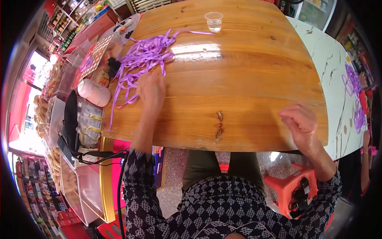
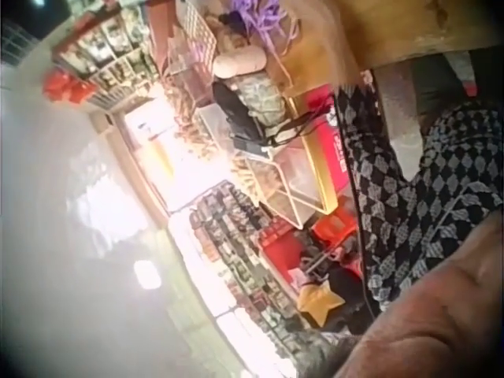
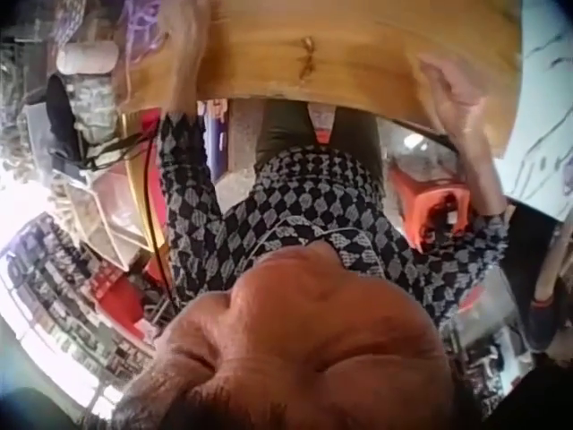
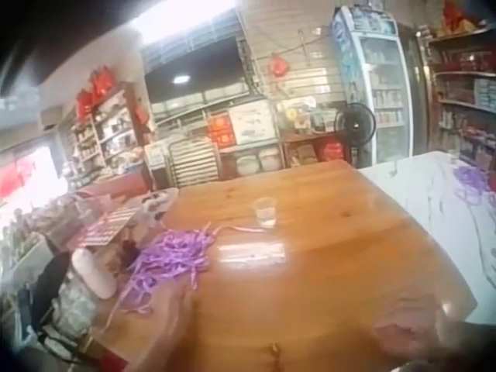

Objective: The person picks up a purple ribbon, folds it into a loop, and repeatedly threads the material through itself to form a small knot. After tightening the knot, they set the finished piece aside on the wooden table and pick up another ribbon.

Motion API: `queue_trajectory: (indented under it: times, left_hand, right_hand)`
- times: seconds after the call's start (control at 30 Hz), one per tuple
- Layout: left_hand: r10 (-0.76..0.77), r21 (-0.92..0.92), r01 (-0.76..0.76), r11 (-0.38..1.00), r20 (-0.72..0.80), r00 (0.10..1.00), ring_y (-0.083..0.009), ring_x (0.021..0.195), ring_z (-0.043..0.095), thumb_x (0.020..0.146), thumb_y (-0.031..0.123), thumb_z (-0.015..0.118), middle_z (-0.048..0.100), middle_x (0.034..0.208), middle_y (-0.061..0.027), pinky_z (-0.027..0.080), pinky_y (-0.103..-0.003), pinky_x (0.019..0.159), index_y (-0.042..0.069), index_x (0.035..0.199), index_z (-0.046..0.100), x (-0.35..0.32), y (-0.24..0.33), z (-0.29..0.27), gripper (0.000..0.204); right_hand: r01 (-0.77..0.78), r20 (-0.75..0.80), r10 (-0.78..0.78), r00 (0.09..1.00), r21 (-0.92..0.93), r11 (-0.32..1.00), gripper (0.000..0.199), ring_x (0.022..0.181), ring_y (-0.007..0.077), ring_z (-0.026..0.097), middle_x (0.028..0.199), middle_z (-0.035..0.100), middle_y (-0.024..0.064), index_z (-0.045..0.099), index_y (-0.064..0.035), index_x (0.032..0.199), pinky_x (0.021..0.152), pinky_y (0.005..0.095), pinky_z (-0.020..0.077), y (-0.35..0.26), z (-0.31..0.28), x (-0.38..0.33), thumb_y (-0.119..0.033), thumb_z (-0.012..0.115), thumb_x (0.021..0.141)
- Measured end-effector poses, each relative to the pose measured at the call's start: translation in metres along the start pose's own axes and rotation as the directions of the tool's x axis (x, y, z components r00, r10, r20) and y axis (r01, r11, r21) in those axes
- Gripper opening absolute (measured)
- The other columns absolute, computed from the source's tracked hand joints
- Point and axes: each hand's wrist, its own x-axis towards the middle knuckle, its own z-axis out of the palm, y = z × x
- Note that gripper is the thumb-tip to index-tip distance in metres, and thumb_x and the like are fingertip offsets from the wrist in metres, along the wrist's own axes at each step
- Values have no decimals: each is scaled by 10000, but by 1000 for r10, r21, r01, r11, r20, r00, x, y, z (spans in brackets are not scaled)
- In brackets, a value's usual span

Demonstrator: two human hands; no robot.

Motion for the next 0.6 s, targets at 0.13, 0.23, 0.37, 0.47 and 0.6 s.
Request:
queue_trajectory:
  times: [0.13,0.23,0.37,0.47,0.6]
  left_hand:
    - [35,38,-36,999,19,999,-310,702,548,696,95,639,562,689,-125,430,-426,608,48,695,621,12,12,10,51]
    - [135,-304,-179,936,-160,978,-302,657,556,686,67,623,573,694,-105,438,-428,573,60,669,610,5,37,1,23]
    - [263,-308,-321,896,-215,941,-283,634,571,682,34,606,581,704,-93,446,-402,545,65,700,617,-15,77,-17,38]
    - [307,-589,-348,729,-172,936,-269,651,584,709,31,594,582,703,-89,455,-371,546,65,745,608,-33,100,-21,51]
    - [377,-652,-346,675,-98,921,-274,668,584,704,66,631,584,728,-95,462,-370,565,60,825,589,-41,107,-29,128]
  right_hand:
    - [86,25,-90,996,137,987,180,686,247,554,763,620,105,613,4,827,613,317,441,-15,19,15,114,607,684]
    - [87,72,-100,992,170,982,192,690,247,552,768,622,103,617,2,837,620,315,441,-11,29,23,111,610,679]
    - [-111,52,103,993,209,972,257,716,256,550,793,637,96,638,-23,890,642,326,440,-2,56,39,96,634,663]
    - [131,-161,-96,982,223,966,268,731,241,552,812,647,96,649,-33,909,657,327,439,-12,87,67,85,636,668]
    - [180,-98,-158,983,297,938,250,725,217,552,806,648,101,654,-42,902,663,322,436,-8,119,79,77,620,684]
